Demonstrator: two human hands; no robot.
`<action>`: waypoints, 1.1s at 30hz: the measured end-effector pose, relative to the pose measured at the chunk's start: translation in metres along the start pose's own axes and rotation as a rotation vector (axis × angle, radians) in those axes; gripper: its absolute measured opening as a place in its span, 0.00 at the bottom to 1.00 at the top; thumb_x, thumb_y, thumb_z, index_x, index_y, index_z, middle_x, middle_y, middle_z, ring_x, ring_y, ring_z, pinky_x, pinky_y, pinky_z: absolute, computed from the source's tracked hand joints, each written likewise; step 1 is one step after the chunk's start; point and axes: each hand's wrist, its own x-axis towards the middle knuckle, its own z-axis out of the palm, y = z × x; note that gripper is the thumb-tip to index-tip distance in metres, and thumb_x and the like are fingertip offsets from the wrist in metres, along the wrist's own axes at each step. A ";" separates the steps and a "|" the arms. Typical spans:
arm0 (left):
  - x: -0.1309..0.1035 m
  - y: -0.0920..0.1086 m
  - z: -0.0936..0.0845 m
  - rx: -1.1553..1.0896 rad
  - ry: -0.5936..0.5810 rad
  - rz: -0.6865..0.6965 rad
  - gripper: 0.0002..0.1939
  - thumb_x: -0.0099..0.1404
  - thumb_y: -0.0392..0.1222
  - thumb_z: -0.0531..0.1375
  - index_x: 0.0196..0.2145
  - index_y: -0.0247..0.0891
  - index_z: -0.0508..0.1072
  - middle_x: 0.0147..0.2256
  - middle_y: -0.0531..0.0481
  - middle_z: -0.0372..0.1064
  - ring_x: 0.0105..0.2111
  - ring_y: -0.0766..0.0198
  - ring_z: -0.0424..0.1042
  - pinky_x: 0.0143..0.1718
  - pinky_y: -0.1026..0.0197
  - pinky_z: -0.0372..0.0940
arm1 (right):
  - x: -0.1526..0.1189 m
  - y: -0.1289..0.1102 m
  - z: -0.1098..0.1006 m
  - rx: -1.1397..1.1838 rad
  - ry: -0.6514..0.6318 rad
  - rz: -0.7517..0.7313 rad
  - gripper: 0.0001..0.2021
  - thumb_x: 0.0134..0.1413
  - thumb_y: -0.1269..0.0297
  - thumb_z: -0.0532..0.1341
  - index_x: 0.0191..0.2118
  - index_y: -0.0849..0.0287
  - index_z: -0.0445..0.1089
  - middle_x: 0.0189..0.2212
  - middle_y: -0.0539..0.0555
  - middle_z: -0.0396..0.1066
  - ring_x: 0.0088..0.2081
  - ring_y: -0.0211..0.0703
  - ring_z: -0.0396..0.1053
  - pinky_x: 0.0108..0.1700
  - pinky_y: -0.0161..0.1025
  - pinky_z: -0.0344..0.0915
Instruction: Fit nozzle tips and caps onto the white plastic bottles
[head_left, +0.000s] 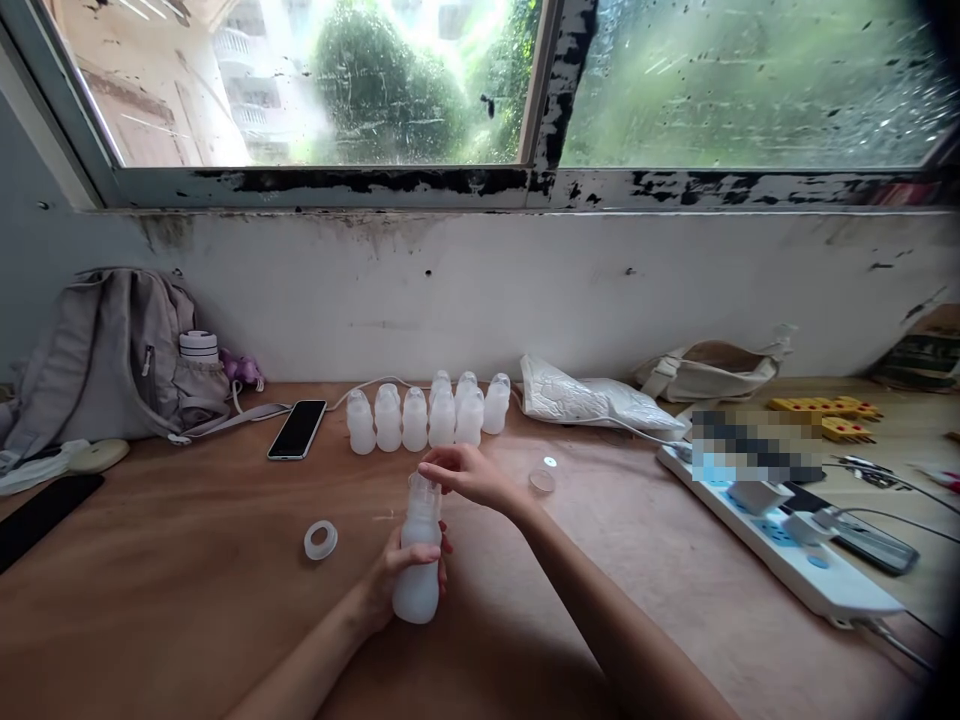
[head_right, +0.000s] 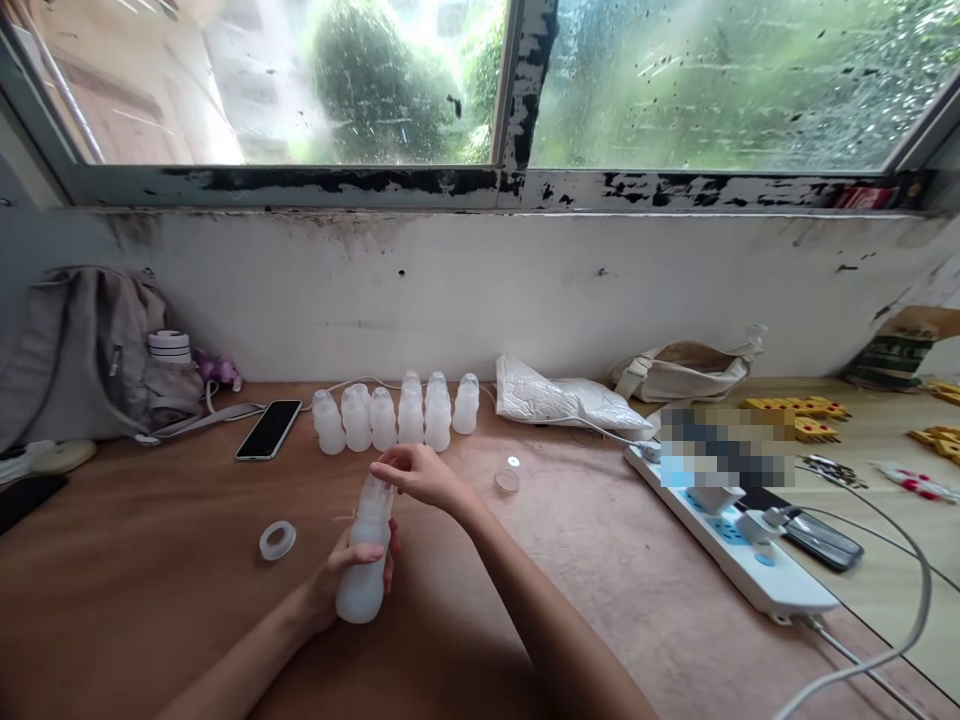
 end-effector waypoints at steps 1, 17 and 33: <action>0.000 0.001 0.001 0.001 0.001 -0.002 0.15 0.51 0.38 0.57 0.38 0.33 0.66 0.29 0.49 0.65 0.20 0.68 0.65 0.22 0.63 0.59 | -0.001 -0.001 0.001 -0.019 0.007 -0.001 0.18 0.49 0.50 0.55 0.33 0.62 0.69 0.23 0.51 0.67 0.25 0.36 0.64 0.24 0.31 0.59; 0.003 -0.010 -0.005 -0.070 -0.008 -0.014 0.13 0.50 0.38 0.56 0.35 0.33 0.66 0.24 0.51 0.64 0.19 0.69 0.63 0.21 0.64 0.60 | -0.005 -0.002 0.004 0.052 -0.047 0.017 0.17 0.45 0.50 0.58 0.30 0.63 0.66 0.22 0.50 0.65 0.24 0.35 0.65 0.24 0.32 0.62; 0.007 -0.005 0.001 0.118 0.041 0.120 0.12 0.48 0.39 0.61 0.32 0.35 0.66 0.24 0.52 0.64 0.19 0.68 0.62 0.20 0.65 0.58 | -0.003 -0.006 0.012 0.218 -0.043 0.009 0.12 0.43 0.57 0.61 0.27 0.61 0.62 0.23 0.48 0.64 0.25 0.34 0.61 0.26 0.32 0.60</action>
